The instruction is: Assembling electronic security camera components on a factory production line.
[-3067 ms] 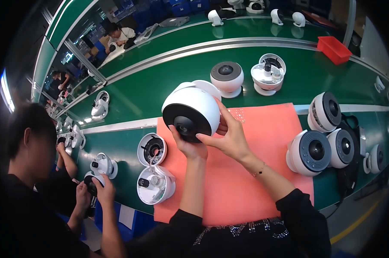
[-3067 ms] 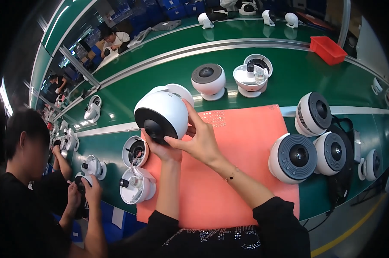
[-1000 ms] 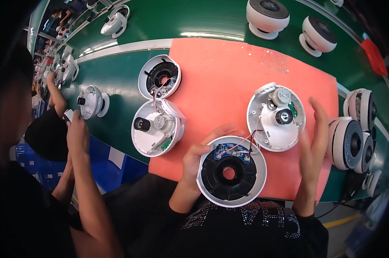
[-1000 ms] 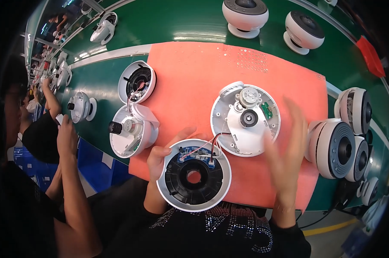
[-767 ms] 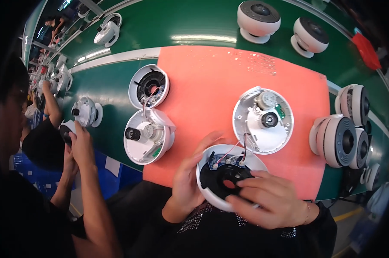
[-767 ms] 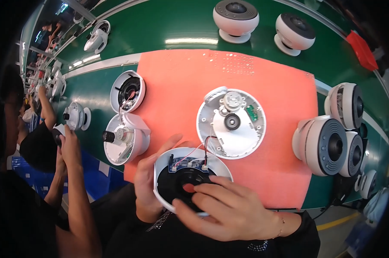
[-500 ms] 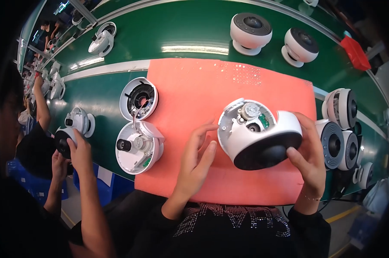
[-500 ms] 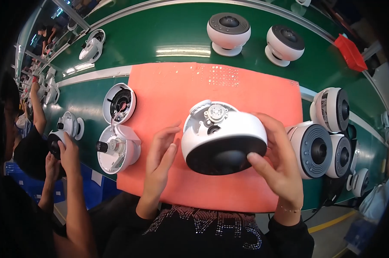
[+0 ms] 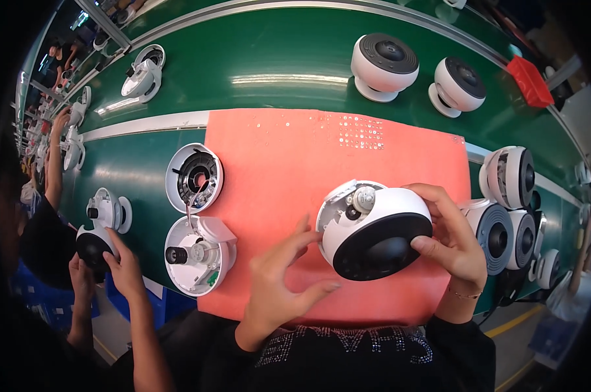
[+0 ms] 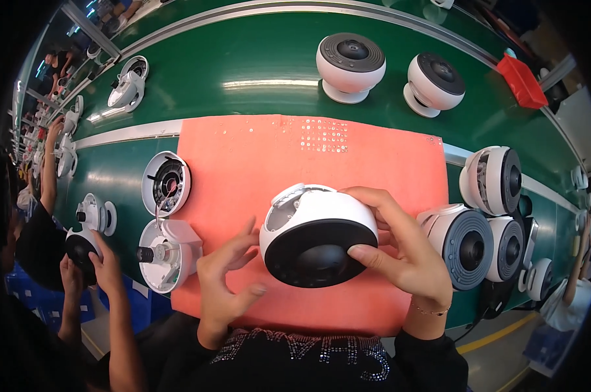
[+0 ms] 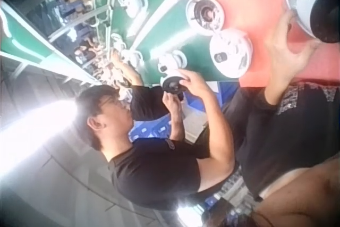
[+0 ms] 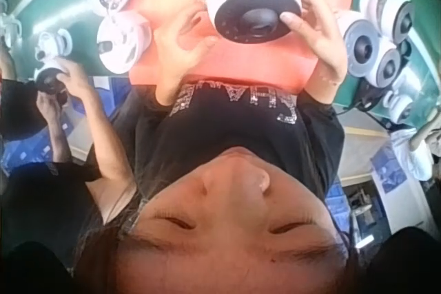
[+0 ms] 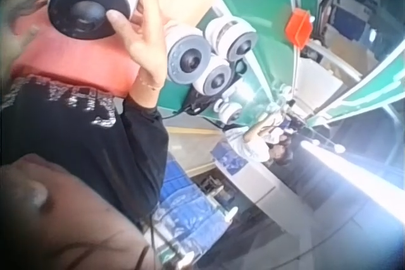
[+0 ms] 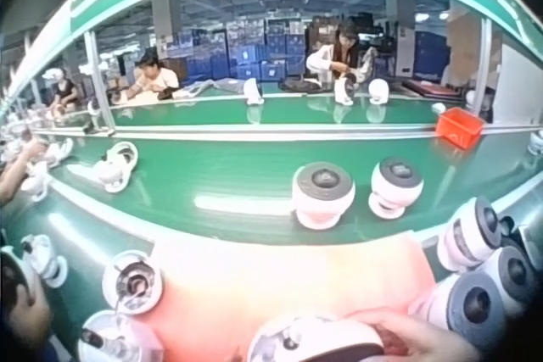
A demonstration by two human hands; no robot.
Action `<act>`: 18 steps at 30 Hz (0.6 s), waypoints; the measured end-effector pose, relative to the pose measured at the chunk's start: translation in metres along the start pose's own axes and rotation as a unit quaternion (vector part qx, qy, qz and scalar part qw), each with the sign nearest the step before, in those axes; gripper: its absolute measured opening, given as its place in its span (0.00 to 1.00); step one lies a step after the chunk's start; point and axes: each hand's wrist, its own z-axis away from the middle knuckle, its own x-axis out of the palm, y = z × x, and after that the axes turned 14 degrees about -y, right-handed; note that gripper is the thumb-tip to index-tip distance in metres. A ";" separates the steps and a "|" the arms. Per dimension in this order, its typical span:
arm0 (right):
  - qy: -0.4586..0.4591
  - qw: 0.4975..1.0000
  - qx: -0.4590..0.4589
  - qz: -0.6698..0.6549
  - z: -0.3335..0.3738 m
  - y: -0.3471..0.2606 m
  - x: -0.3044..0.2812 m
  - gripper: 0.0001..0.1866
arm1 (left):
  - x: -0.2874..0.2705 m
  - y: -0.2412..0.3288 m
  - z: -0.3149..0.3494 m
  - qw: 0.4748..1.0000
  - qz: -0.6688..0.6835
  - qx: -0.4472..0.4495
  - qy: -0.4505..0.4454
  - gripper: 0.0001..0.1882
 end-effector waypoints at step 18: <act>0.010 0.998 0.039 -0.039 -0.007 0.008 -0.003 0.27 | 0.006 0.001 -0.018 0.992 -0.111 0.059 -0.018 0.26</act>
